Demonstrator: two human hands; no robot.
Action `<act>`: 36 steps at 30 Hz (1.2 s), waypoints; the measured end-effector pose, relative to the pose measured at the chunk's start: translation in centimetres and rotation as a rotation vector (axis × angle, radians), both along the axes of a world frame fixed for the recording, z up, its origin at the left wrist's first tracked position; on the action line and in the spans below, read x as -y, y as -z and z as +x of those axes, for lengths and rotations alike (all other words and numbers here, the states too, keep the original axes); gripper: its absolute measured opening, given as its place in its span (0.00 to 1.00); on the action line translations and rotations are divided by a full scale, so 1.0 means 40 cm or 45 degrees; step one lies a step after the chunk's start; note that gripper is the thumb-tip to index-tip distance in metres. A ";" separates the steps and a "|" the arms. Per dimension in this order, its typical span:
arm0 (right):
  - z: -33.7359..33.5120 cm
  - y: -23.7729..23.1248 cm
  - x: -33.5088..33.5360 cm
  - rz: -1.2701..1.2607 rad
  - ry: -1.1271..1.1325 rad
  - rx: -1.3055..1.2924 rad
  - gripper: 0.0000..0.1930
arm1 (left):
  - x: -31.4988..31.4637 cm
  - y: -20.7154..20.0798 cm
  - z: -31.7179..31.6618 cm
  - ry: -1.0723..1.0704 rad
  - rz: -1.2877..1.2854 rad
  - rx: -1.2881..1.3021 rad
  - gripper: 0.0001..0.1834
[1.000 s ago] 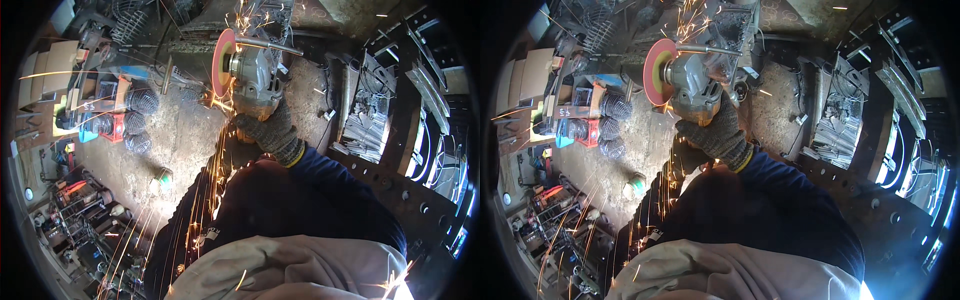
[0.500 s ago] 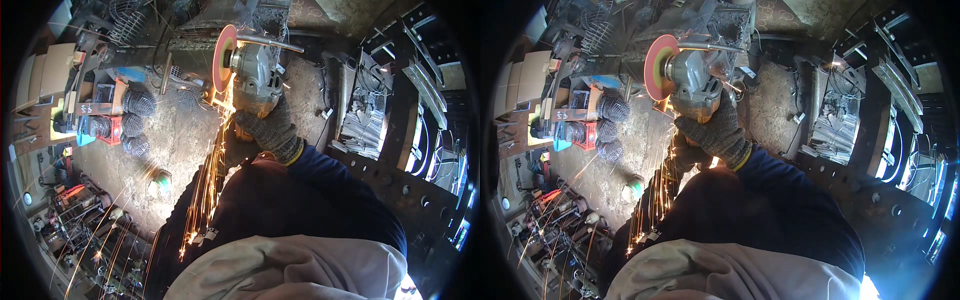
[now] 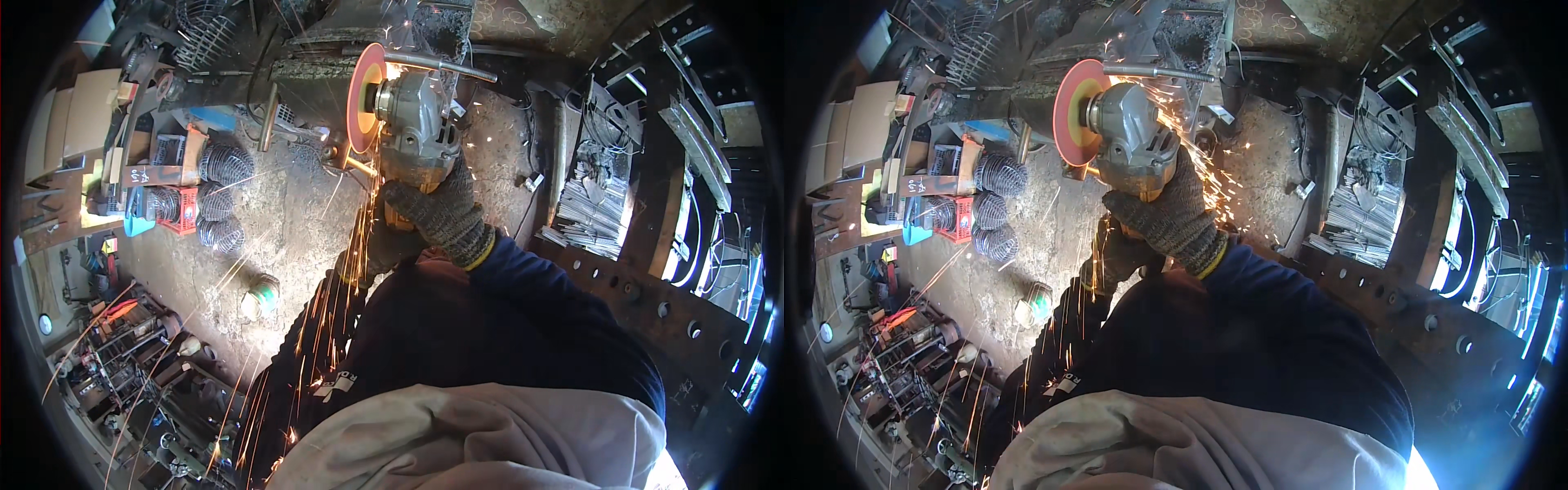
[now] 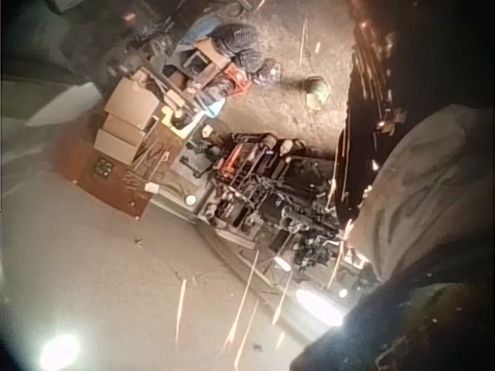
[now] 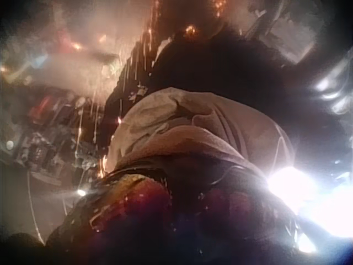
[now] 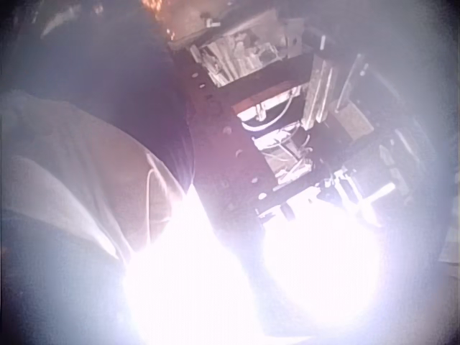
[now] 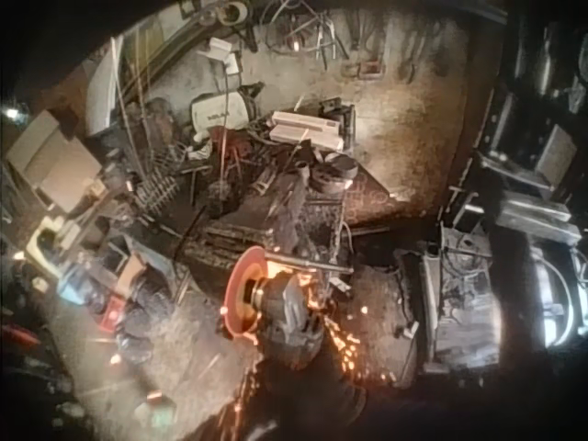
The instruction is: The person uses an angle grinder to grind the end of a metal rod secured in a vise, turns the vise handle by hand to release the rod, then replaces the rod in the vise and resumes grinding with the angle grinder.
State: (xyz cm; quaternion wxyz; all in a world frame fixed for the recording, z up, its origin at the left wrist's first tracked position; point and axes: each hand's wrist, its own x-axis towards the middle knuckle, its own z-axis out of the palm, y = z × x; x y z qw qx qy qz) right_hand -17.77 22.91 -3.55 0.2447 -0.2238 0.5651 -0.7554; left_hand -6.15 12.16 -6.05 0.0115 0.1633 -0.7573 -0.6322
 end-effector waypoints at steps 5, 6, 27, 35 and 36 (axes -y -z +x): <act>0.000 -0.019 0.007 -0.026 0.012 -0.082 0.41 | -0.026 0.159 0.036 -0.262 0.000 -0.319 0.45; -0.001 -0.017 0.007 -0.058 0.018 -0.050 0.41 | -0.025 0.153 0.031 -0.243 0.050 -0.260 0.46; 0.005 -0.012 0.010 0.013 0.039 -0.031 0.40 | 0.033 0.027 0.008 0.278 -0.431 0.070 0.34; 0.008 -0.024 0.019 -0.085 0.089 0.043 0.42 | 0.015 -0.015 0.001 0.059 -0.146 0.036 0.32; 0.006 -0.028 0.021 -0.091 0.096 0.036 0.43 | 0.016 -0.003 0.007 0.048 -0.126 0.030 0.33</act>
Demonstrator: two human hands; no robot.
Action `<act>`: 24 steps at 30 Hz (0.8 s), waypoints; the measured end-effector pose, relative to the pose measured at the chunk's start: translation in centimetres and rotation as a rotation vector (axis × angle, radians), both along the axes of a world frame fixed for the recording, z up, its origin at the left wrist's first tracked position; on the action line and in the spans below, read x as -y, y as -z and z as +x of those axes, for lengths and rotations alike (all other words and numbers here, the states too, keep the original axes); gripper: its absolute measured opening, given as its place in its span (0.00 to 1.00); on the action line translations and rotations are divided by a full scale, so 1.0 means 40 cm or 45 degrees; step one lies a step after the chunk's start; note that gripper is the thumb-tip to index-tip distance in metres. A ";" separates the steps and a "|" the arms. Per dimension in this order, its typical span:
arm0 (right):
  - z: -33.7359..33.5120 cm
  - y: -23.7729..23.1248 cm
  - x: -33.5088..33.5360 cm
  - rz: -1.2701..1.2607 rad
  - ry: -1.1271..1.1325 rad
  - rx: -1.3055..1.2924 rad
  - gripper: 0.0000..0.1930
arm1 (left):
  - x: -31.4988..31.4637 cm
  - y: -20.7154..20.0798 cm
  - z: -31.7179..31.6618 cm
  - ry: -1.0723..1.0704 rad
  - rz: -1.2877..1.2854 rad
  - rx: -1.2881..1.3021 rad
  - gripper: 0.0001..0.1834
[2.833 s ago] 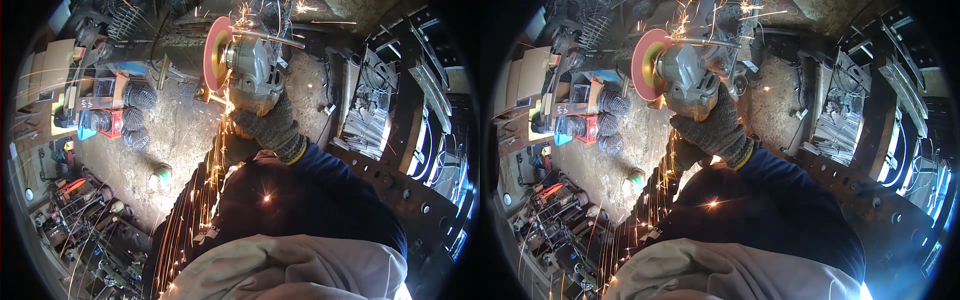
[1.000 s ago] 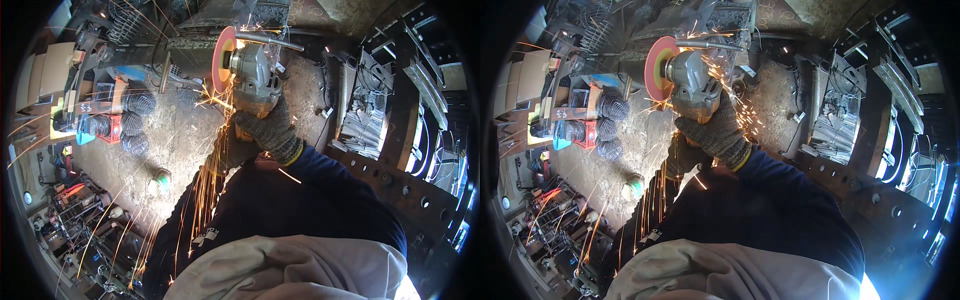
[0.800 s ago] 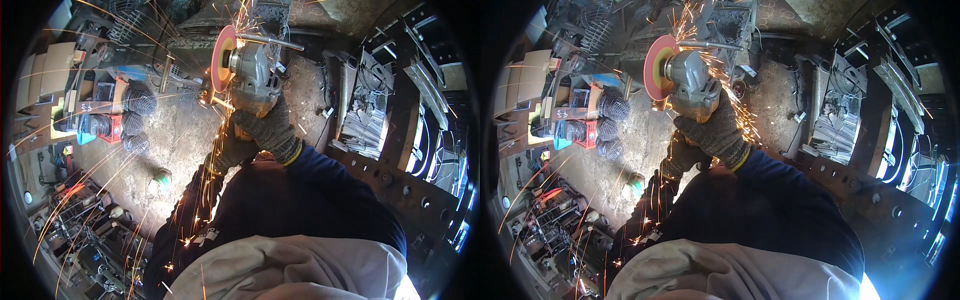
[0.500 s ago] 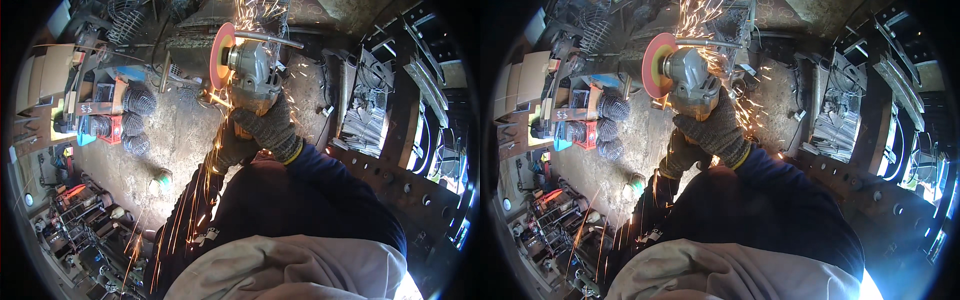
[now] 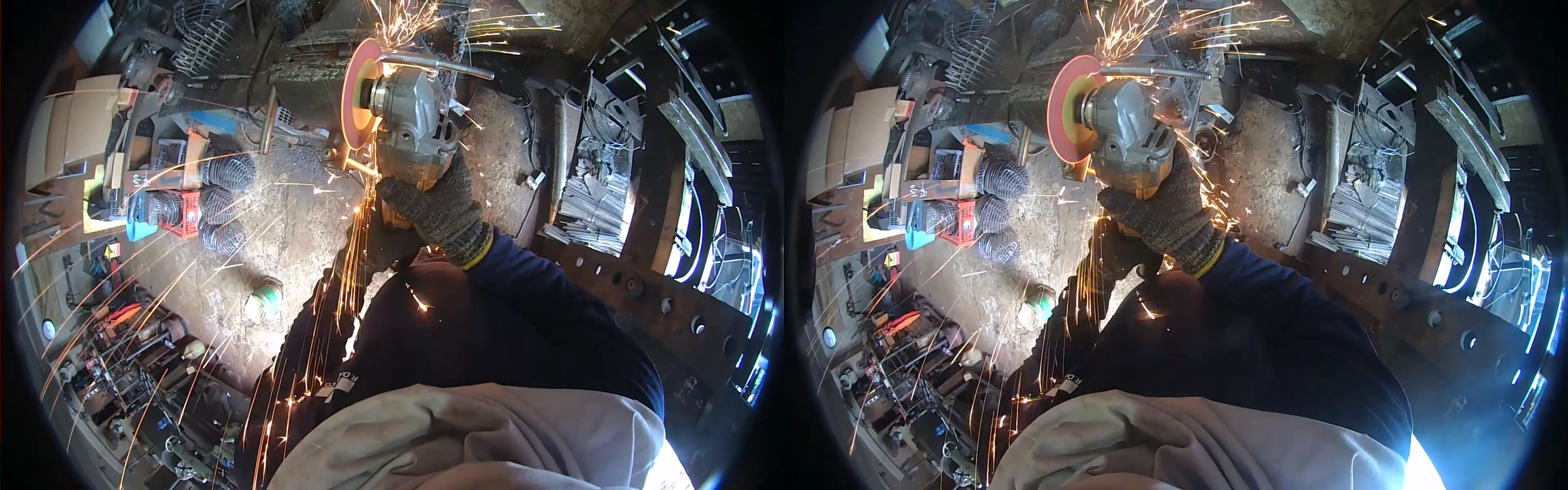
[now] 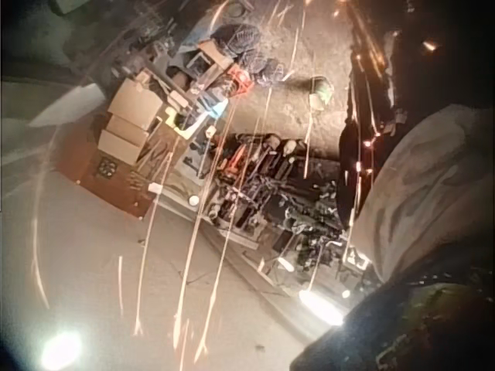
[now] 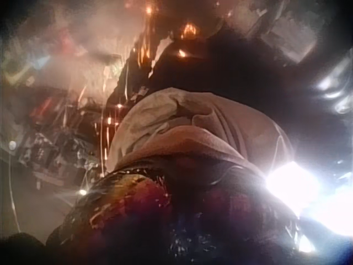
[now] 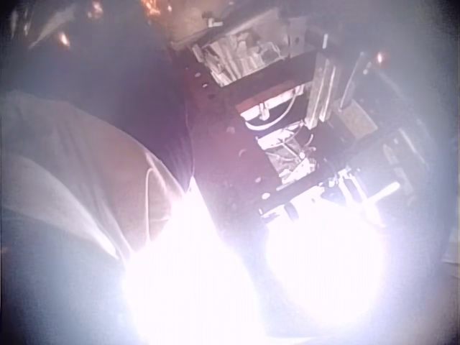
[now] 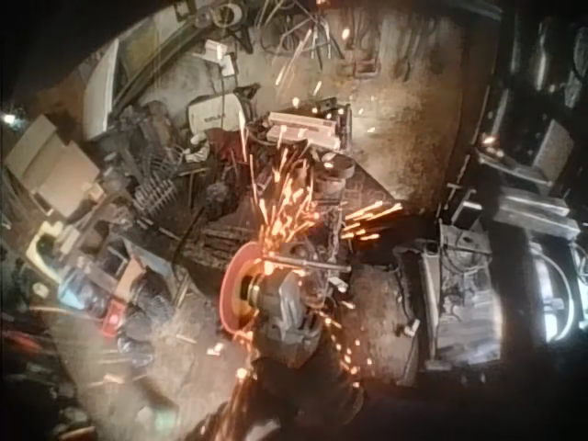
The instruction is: The person uses an angle grinder to grind the end of a metal rod secured in a vise, turns the vise handle by hand to release the rod, then replaces the rod in the vise and resumes grinding with the angle grinder.
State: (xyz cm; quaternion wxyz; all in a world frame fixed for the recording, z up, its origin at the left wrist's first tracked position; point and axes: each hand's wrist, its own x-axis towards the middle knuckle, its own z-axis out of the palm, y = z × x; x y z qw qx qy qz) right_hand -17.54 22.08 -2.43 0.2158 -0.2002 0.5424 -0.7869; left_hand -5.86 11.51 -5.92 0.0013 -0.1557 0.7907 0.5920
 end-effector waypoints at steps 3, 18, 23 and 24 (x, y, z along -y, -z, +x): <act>0.003 0.015 0.000 -0.013 0.010 0.046 0.42 | 0.006 0.012 0.004 -0.025 0.049 -0.009 0.35; 0.003 0.017 -0.004 0.006 0.000 -0.046 0.40 | -0.001 0.115 0.002 -0.207 0.449 0.052 0.40; 0.004 0.031 -0.005 0.084 -0.011 -0.047 0.41 | -0.003 -0.026 -0.019 0.020 0.135 0.113 0.37; 0.005 0.029 -0.005 0.078 0.004 -0.040 0.41 | -0.005 -0.021 -0.016 0.078 0.037 -0.087 0.34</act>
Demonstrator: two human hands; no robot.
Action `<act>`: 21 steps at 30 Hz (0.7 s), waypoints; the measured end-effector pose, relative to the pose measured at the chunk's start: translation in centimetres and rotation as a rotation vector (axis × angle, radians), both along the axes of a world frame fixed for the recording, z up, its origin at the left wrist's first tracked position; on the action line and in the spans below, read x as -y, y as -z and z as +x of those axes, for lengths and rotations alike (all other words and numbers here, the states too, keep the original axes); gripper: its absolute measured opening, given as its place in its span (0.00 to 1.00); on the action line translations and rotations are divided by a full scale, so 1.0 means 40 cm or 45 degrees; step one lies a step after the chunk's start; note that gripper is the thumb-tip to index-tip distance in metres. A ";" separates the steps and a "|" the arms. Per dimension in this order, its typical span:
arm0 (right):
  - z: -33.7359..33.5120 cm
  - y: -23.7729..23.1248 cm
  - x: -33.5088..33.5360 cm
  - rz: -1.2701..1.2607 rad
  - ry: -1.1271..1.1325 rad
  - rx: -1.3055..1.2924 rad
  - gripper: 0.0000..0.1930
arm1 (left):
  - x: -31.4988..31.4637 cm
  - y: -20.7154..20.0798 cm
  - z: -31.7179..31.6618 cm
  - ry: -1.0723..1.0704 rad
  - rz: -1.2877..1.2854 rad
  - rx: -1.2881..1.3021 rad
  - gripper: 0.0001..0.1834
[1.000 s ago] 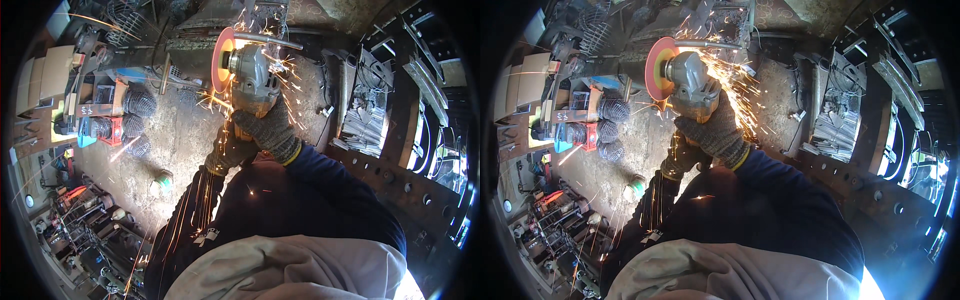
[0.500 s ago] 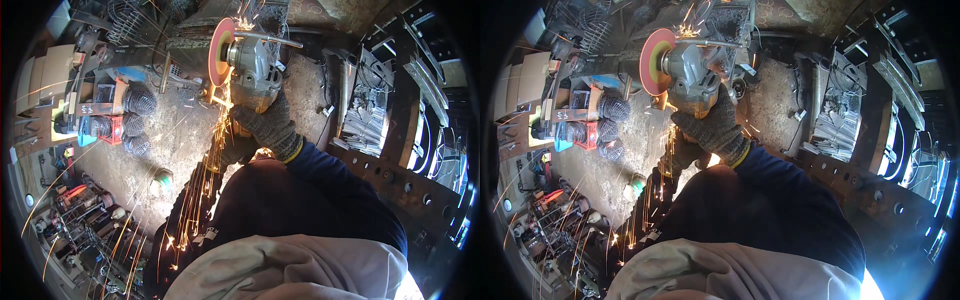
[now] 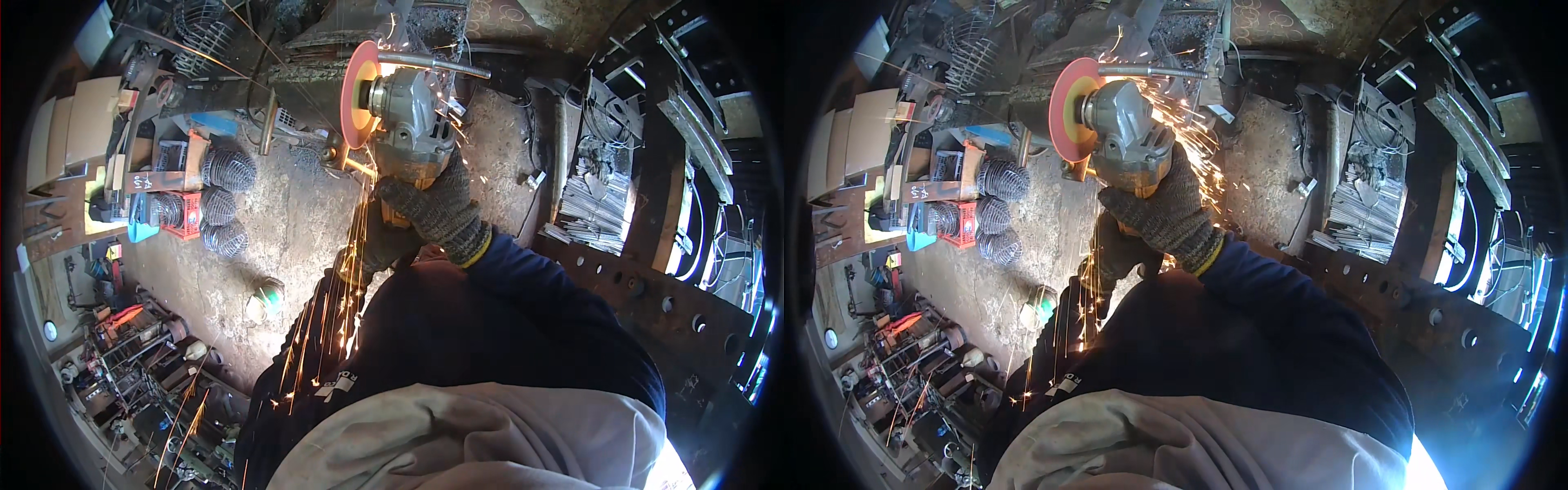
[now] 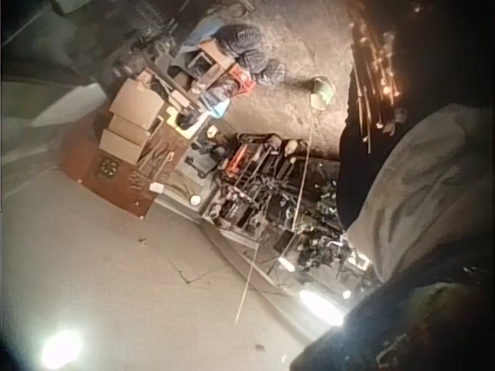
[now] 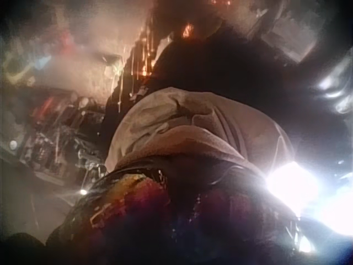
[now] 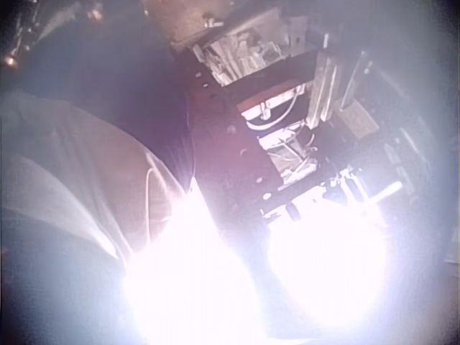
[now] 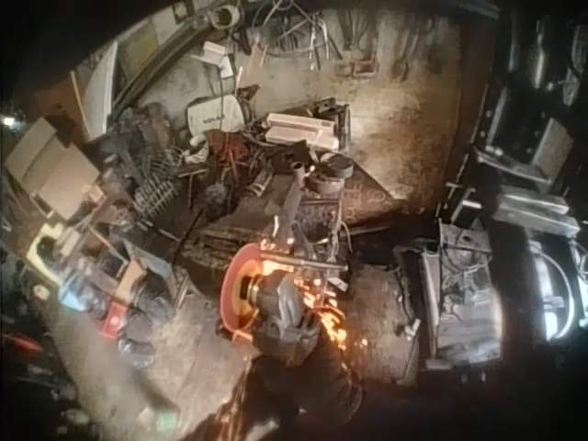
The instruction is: The person uses an angle grinder to grind the end of a metal rod secured in a vise, turns the vise handle by hand to release the rod, then replaces the rod in the vise and resumes grinding with the angle grinder.
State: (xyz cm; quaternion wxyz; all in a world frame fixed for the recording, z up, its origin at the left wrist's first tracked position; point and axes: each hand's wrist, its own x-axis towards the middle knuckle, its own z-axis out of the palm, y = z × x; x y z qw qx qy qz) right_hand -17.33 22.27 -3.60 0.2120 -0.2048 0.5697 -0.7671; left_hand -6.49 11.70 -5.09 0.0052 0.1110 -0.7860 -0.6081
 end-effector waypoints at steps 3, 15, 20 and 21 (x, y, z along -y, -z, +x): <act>-0.001 0.008 0.002 -0.038 -0.004 0.009 0.40 | 0.001 0.006 -0.001 -0.056 -0.423 -0.296 0.36; -0.006 -0.017 -0.003 -0.053 -0.075 0.058 0.48 | 0.009 0.035 0.001 -0.107 -0.172 -0.123 0.40; 0.046 -0.009 0.022 -0.134 0.033 -0.243 0.56 | 0.052 0.178 0.062 0.129 -0.717 -0.329 0.42; 0.059 0.024 0.045 -0.269 -0.006 -0.092 0.56 | 0.047 0.185 0.063 0.059 -0.556 -0.311 0.41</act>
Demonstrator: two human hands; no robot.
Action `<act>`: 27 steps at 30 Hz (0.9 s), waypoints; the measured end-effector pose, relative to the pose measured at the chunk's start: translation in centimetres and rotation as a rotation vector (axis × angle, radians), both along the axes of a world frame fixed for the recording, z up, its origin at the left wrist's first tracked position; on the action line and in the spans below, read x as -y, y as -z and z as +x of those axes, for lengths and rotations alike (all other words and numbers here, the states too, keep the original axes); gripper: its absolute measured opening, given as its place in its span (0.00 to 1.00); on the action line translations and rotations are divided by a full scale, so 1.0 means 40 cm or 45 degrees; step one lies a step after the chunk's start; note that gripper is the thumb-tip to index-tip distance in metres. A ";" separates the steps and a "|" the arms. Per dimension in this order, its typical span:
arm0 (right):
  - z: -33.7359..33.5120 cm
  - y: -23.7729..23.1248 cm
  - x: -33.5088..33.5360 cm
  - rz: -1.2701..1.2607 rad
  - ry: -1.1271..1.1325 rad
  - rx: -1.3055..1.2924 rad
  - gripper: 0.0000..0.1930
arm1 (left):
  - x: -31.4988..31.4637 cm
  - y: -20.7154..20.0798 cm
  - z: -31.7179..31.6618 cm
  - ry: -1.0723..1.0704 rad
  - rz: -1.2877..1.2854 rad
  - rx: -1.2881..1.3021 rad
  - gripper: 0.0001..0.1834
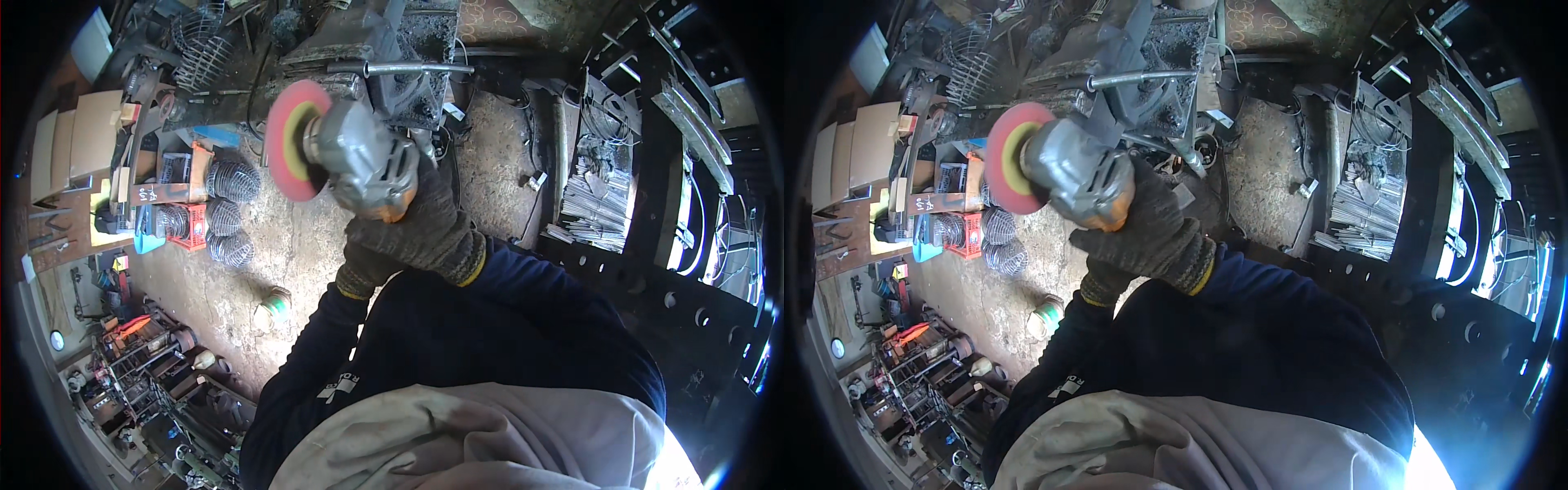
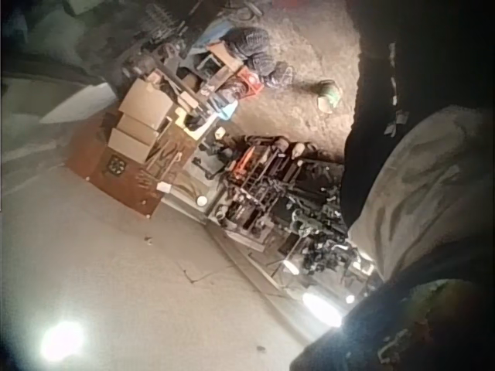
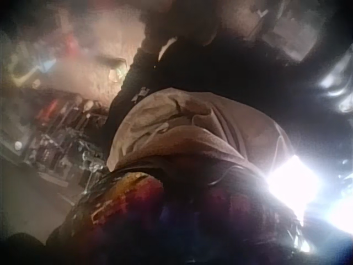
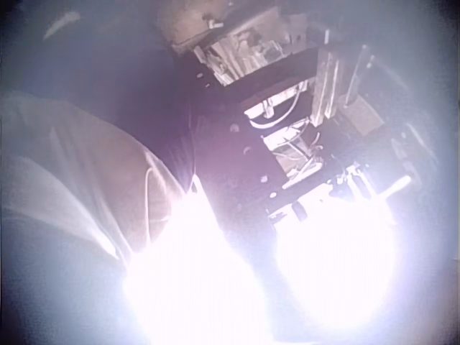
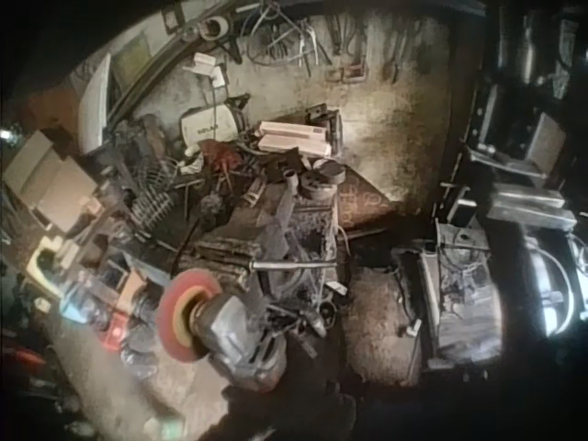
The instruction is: The person uses an angle grinder to grind the end of a metal rod secured in a vise, turns the vise handle by hand to release the rod, then replaces the rod in the vise and resumes grinding with the angle grinder.
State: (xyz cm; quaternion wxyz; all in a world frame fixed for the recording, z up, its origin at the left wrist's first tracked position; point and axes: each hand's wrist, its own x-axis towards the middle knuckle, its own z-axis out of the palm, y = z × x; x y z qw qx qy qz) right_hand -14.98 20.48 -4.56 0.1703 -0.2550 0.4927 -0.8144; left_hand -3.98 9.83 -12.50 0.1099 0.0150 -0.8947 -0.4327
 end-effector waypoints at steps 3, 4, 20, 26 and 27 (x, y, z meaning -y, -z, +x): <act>-0.020 -0.095 -0.026 -0.026 -0.159 -0.135 0.56 | -0.024 -0.046 0.016 -0.267 0.481 0.008 0.38; -0.035 -0.130 -0.041 0.069 -0.214 -0.306 0.55 | -0.018 -0.051 0.036 -0.341 0.528 0.030 0.37; 0.017 -0.105 0.005 0.196 -1.071 0.029 0.39 | 0.036 -0.317 0.041 -0.385 1.125 -0.398 0.51; 0.022 -0.130 0.019 0.242 -0.906 -0.348 0.40 | 0.045 -0.323 0.054 -0.416 1.081 -0.421 0.48; 0.024 -0.121 0.025 0.243 -0.888 -0.384 0.41 | 0.054 -0.319 0.059 -0.445 1.045 -0.366 0.48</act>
